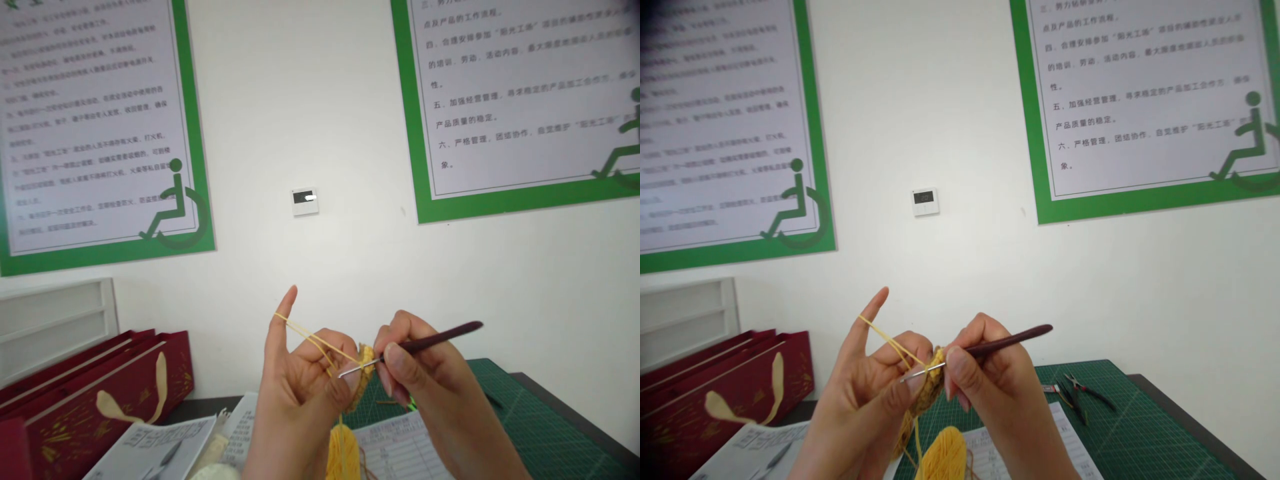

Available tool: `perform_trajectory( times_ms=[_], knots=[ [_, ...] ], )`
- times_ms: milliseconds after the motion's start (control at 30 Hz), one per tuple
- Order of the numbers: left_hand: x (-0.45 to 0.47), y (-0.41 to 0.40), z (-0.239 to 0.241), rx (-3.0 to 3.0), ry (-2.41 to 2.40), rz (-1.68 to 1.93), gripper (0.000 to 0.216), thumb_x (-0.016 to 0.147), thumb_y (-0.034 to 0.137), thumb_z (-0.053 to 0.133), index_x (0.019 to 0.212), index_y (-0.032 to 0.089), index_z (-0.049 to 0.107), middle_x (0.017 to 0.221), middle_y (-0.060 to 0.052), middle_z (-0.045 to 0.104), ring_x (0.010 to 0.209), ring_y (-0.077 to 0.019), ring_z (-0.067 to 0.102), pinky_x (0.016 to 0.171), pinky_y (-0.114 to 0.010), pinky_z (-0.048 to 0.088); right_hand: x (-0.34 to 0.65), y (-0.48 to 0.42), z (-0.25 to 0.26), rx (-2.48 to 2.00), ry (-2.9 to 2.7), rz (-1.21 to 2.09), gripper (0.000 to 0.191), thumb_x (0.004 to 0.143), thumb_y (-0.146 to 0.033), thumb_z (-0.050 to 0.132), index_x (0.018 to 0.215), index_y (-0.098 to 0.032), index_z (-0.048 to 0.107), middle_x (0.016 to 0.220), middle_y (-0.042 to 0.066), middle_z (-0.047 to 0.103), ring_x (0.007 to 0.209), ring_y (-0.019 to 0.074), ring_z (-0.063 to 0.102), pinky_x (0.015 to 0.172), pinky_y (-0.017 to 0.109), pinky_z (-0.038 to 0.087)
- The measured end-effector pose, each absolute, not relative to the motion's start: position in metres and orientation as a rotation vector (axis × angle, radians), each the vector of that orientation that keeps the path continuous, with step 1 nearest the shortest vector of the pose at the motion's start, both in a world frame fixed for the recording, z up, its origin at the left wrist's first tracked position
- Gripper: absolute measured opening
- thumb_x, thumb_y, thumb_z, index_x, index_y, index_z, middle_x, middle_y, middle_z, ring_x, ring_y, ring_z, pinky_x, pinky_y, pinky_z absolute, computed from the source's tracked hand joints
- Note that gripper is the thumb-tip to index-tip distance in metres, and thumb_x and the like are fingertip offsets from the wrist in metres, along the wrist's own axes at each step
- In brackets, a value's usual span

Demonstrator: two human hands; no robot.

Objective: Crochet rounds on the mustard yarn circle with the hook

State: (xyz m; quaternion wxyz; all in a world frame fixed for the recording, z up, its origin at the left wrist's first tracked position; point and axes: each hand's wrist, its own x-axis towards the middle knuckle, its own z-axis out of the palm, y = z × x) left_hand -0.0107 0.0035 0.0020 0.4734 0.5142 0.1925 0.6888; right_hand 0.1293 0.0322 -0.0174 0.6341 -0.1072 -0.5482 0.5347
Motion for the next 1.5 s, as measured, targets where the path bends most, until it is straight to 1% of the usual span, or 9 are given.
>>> perform_trajectory(
  times_ms=[300, 633, 933, 1000, 1067, 1100, 1200, 1333, 1500],
  knots=[
    [-0.022, 0.001, 0.006, 1.248, 0.466, 1.503, 0.116, 0.079, 0.004, 0.082, 0.165, 0.039, 0.011, 0.079, -0.001, 0.072, 0.064, -0.0149, 0.06, 0.062, -0.026, 0.045, 0.137, 0.043, -0.019, -0.149, -1.32, 1.485, 0.035, 0.09, -0.048, 0.073, 0.076, -0.019, 0.061, 0.053, -0.007, 0.043, 0.053, 0.0096, 0.03, 0.054, 0.025, 0.023],
    [-0.019, 0.006, 0.004, 1.195, 0.4, 1.467, 0.113, 0.075, 0.003, 0.082, 0.164, 0.035, 0.02, 0.078, -0.001, 0.071, 0.066, -0.0159, 0.061, 0.063, -0.027, 0.047, 0.138, 0.049, -0.02, 0.024, -1.457, 1.328, 0.025, 0.083, -0.043, 0.086, 0.077, -0.022, 0.073, 0.086, 0.001, 0.058, 0.08, 0.0171, 0.054, 0.073, 0.029, 0.04],
    [-0.012, 0.005, 0.006, 1.148, 0.413, 1.665, 0.089, 0.087, 0.007, 0.075, 0.159, 0.042, 0.034, 0.085, 0.0, 0.07, 0.073, -0.0163, 0.062, 0.075, -0.03, 0.049, 0.126, 0.045, -0.022, -0.001, -1.217, 1.483, 0.028, 0.087, -0.046, 0.081, 0.083, -0.02, 0.072, 0.082, 0.002, 0.068, 0.079, 0.0159, 0.057, 0.072, 0.026, 0.042],
    [-0.014, 0.009, 0.006, 1.104, 0.416, 1.726, 0.061, 0.09, 0.014, 0.074, 0.146, 0.031, 0.056, 0.084, -0.002, 0.067, 0.075, -0.0164, 0.06, 0.074, -0.029, 0.049, 0.125, 0.044, -0.021, 0.01, -1.17, 1.572, 0.029, 0.087, -0.046, 0.081, 0.083, -0.02, 0.07, 0.081, 0.001, 0.068, 0.073, 0.0146, 0.056, 0.068, 0.025, 0.042],
    [-0.016, 0.015, 0.007, 1.081, 0.381, 1.778, 0.019, 0.093, 0.023, 0.071, 0.11, 0.018, 0.075, 0.079, -0.003, 0.061, 0.074, -0.0167, 0.054, 0.072, -0.03, 0.048, 0.125, 0.043, -0.021, 0.011, -1.132, 1.626, 0.03, 0.085, -0.046, 0.083, 0.084, -0.021, 0.068, 0.08, 0.001, 0.068, 0.072, 0.0141, 0.056, 0.066, 0.024, 0.042],
    [-0.017, 0.018, 0.008, 1.087, 0.363, 1.793, 0.014, 0.094, 0.027, 0.069, 0.087, 0.016, 0.075, 0.076, -0.003, 0.055, 0.072, -0.0167, 0.051, 0.069, -0.031, 0.048, 0.125, 0.043, -0.021, 0.009, -1.122, 1.636, 0.03, 0.085, -0.046, 0.083, 0.084, -0.021, 0.067, 0.079, 0.001, 0.067, 0.072, 0.0142, 0.056, 0.067, 0.024, 0.043],
    [-0.021, 0.024, 0.009, 1.185, 0.341, 1.86, 0.052, 0.095, 0.036, 0.063, 0.047, 0.022, 0.05, 0.067, 0.0, 0.04, 0.069, -0.0191, 0.041, 0.067, -0.035, 0.043, 0.128, 0.044, -0.02, 0.006, -1.112, 1.653, 0.03, 0.085, -0.046, 0.084, 0.083, -0.021, 0.067, 0.077, 0.0, 0.065, 0.071, 0.0139, 0.055, 0.067, 0.023, 0.043],
    [-0.031, 0.029, 0.006, 1.51, 0.533, 1.97, 0.058, 0.091, 0.045, 0.071, 0.039, 0.026, 0.052, 0.061, -0.003, 0.042, 0.07, -0.0247, 0.037, 0.067, -0.038, 0.034, 0.13, 0.046, -0.02, 0.052, -1.078, 1.684, 0.027, 0.087, -0.043, 0.082, 0.085, -0.021, 0.067, 0.078, 0.0, 0.065, 0.07, 0.0127, 0.055, 0.068, 0.022, 0.045],
    [-0.038, 0.036, 0.005, 1.764, 0.934, 2.061, 0.027, 0.078, 0.02, 0.086, 0.055, 0.027, 0.075, 0.066, -0.007, 0.06, 0.076, -0.0279, 0.036, 0.079, -0.037, 0.031, 0.129, 0.05, -0.023, 0.066, -1.014, 1.648, 0.024, 0.09, -0.04, 0.078, 0.085, -0.02, 0.066, 0.079, -0.001, 0.065, 0.068, 0.0105, 0.056, 0.064, 0.019, 0.047]
  ],
)
